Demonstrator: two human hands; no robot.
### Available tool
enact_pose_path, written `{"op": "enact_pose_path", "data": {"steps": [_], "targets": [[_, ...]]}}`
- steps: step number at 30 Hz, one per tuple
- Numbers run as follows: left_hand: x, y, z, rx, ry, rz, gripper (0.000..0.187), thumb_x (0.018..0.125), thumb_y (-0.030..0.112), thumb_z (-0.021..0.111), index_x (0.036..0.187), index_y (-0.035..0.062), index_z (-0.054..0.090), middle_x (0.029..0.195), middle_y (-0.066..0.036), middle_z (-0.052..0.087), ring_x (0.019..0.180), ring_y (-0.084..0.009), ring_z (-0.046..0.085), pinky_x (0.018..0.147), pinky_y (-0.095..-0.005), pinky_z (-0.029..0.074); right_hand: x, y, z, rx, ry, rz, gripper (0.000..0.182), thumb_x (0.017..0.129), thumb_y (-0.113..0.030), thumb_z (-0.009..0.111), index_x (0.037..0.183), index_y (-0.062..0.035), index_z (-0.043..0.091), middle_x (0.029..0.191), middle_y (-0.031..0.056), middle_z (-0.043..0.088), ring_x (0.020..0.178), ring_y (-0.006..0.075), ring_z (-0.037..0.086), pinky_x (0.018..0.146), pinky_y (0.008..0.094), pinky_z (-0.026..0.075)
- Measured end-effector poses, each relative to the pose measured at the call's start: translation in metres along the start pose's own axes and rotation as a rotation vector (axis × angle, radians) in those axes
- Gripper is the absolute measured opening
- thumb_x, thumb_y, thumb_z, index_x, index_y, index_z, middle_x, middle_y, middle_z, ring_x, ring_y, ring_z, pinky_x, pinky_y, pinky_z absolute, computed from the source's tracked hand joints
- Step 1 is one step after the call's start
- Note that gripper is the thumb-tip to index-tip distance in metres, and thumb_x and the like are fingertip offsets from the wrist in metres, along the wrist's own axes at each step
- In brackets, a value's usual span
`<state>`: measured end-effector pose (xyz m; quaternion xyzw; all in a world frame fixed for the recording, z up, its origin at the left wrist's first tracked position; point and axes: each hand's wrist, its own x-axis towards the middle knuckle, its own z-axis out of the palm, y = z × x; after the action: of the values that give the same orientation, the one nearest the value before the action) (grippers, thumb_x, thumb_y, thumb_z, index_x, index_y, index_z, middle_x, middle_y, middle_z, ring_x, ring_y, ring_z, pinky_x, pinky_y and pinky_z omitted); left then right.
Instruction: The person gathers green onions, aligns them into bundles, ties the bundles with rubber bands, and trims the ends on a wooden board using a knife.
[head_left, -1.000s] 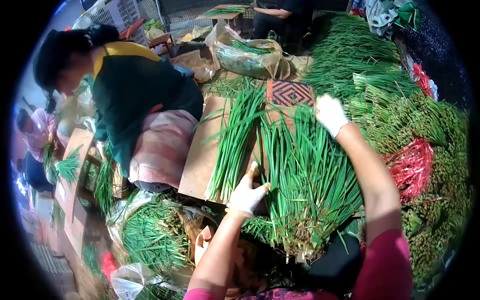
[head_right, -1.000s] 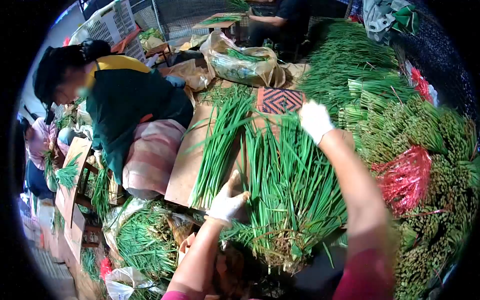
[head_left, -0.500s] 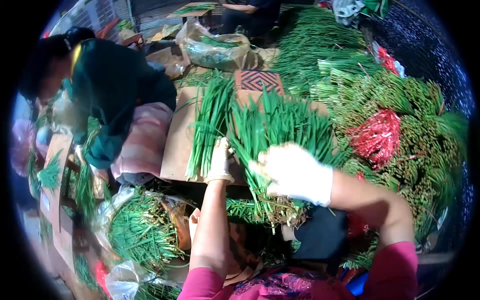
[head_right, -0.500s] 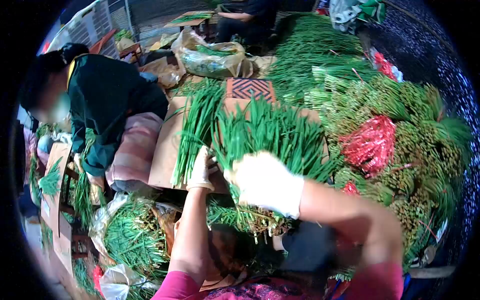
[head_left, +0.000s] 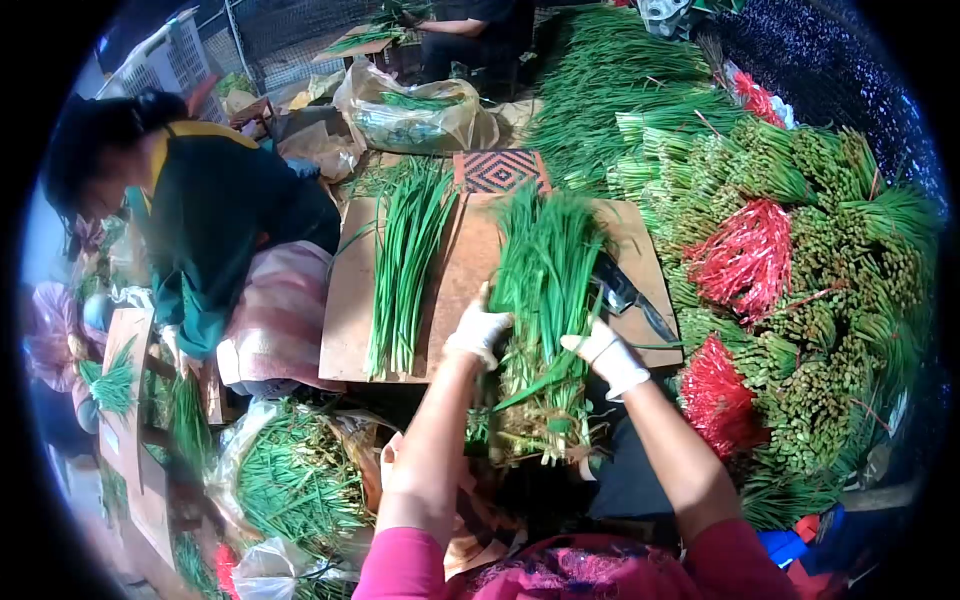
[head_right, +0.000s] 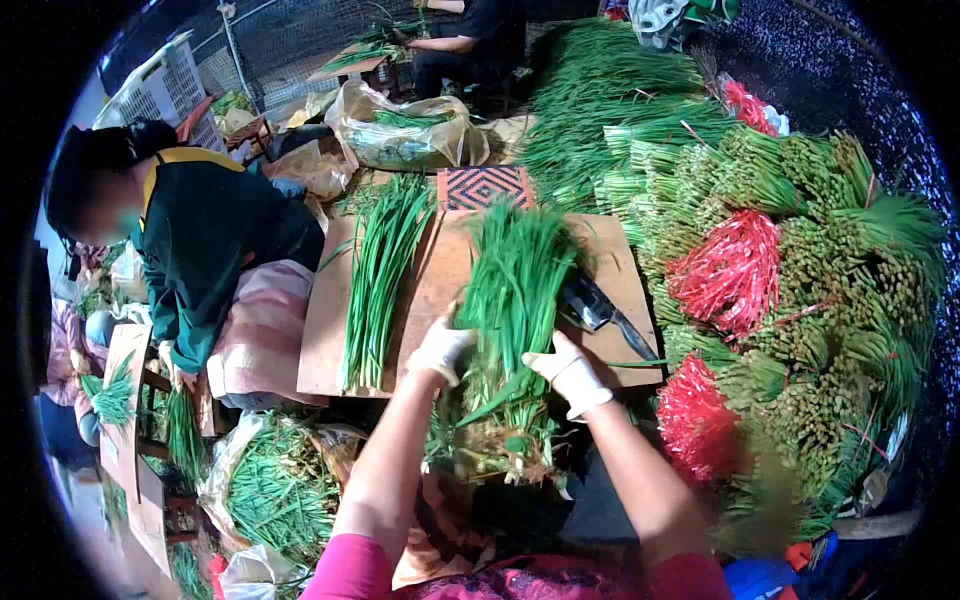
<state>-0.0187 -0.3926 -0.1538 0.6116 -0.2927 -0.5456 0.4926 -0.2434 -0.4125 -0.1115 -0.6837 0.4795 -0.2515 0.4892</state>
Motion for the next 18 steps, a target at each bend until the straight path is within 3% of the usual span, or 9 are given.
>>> {"op": "enact_pose_path", "data": {"steps": [3, 6, 7, 8, 12, 14, 15, 16, 18], "targets": [[0.005, 0.008, -0.050, -0.474, -0.061, 0.058, 0.061, 0.075, -0.002, 0.056, 0.132, 0.0115, 0.042, 0.093, -0.010, 0.059, 0.070, -0.0169, 0.059, 0.061, -0.0267, 0.049, 0.021, 0.050, -0.061, 0.240, -0.071, 0.257, 0.038, 0.081, -0.025, 0.063, 0.111, -0.0024, 0.055, 0.084, 0.0010, 0.058, 0.069, 0.0096, 0.049, 0.063, 0.0230, 0.040], [0.019, 0.023, -0.064, -0.440, 0.151, -0.090, 0.058, 0.080, 0.014, 0.059, 0.134, 0.0125, 0.039, 0.120, -0.011, 0.054, 0.109, -0.0227, 0.050, 0.091, -0.0376, 0.041, 0.028, 0.032, -0.070, 0.314, 0.057, 0.303, 0.037, 0.089, -0.039, 0.052, 0.112, -0.0100, 0.055, 0.083, -0.0069, 0.056, 0.062, 0.0028, 0.040, 0.054, 0.0200, 0.035], [0.026, 0.025, -0.062, -0.389, 0.101, -0.078, 0.058, 0.082, 0.024, 0.060, 0.135, 0.0099, 0.038, 0.131, -0.009, 0.048, 0.121, -0.0216, 0.040, 0.102, -0.0392, 0.028, 0.047, 0.044, -0.074, 0.259, -0.054, 0.308, 0.040, 0.089, -0.046, 0.050, 0.110, -0.0130, 0.057, 0.084, -0.0075, 0.056, 0.062, 0.0025, 0.040, 0.054, 0.0206, 0.036], [0.045, 0.014, -0.062, -0.316, 0.086, 0.005, 0.061, 0.083, 0.033, 0.061, 0.133, 0.0066, 0.039, 0.130, -0.008, 0.048, 0.119, -0.0199, 0.042, 0.102, -0.0357, 0.027, 0.047, 0.016, -0.064, 0.168, 0.041, 0.325, 0.048, 0.088, -0.049, 0.049, 0.112, -0.0079, 0.057, 0.095, 0.0002, 0.062, 0.075, 0.0089, 0.052, 0.066, 0.0261, 0.043], [0.038, 0.065, -0.036, -0.001, 0.174, -0.121, 0.064, 0.085, 0.045, 0.056, 0.129, 0.0015, 0.043, 0.130, -0.010, 0.049, 0.117, -0.0198, 0.045, 0.101, -0.0331, 0.029, 0.105, 0.034, -0.044, 0.034, 0.102, 0.061, 0.062, 0.087, -0.052, 0.048, 0.116, 0.0024, 0.055, 0.119, 0.0168, 0.057, 0.111, 0.0228, 0.053, 0.095, 0.0317, 0.038], [0.103, 0.022, -0.037, 0.161, 0.104, 0.026, 0.071, 0.083, 0.050, 0.057, 0.131, 0.0002, 0.041, 0.127, -0.013, 0.051, 0.115, -0.0237, 0.047, 0.099, -0.0328, 0.031, 0.135, 0.044, -0.022, 0.191, -0.028, 0.112, 0.069, 0.083, -0.055, 0.052, 0.119, 0.0042, 0.053, 0.119, 0.0216, 0.055, 0.114, 0.0255, 0.051, 0.095, 0.0336, 0.039], [0.072, 0.057, -0.022, 0.175, -0.077, -0.016, 0.080, 0.078, 0.057, 0.057, 0.132, 0.0010, 0.040, 0.131, -0.016, 0.046, 0.119, -0.0248, 0.044, 0.101, -0.0317, 0.031, 0.141, 0.032, -0.005, -0.251, 0.208, 0.302, 0.072, 0.078, -0.057, 0.057, 0.114, 0.0047, 0.056, 0.115, 0.0236, 0.056, 0.110, 0.0295, 0.054, 0.091, 0.0357, 0.041], [0.037, 0.095, -0.002, 0.192, -0.257, -0.057, 0.088, 0.073, 0.064, 0.057, 0.133, 0.0017, 0.038, 0.134, -0.019, 0.042, 0.123, -0.0259, 0.041, 0.102, -0.0306, 0.030, 0.122, -0.030, -0.005, -0.227, 0.010, 0.290, 0.074, 0.073, -0.058, 0.061, 0.110, 0.0056, 0.057, 0.112, 0.0246, 0.058, 0.105, 0.0333, 0.056, 0.088, 0.0365, 0.043], [0.081, 0.063, 0.005, 0.768, 0.023, -0.004, 0.085, 0.069, 0.050, 0.069, 0.130, -0.0027, 0.041, 0.117, -0.022, 0.055, 0.105, -0.0265, 0.055, 0.088, -0.0322, 0.044, 0.141, -0.020, -0.001, -0.337, -0.072, 0.185, 0.066, 0.069, -0.047, 0.067, 0.105, 0.0071, 0.059, 0.107, 0.0247, 0.060, 0.101, 0.0346, 0.057, 0.086, 0.0367, 0.044]]}}
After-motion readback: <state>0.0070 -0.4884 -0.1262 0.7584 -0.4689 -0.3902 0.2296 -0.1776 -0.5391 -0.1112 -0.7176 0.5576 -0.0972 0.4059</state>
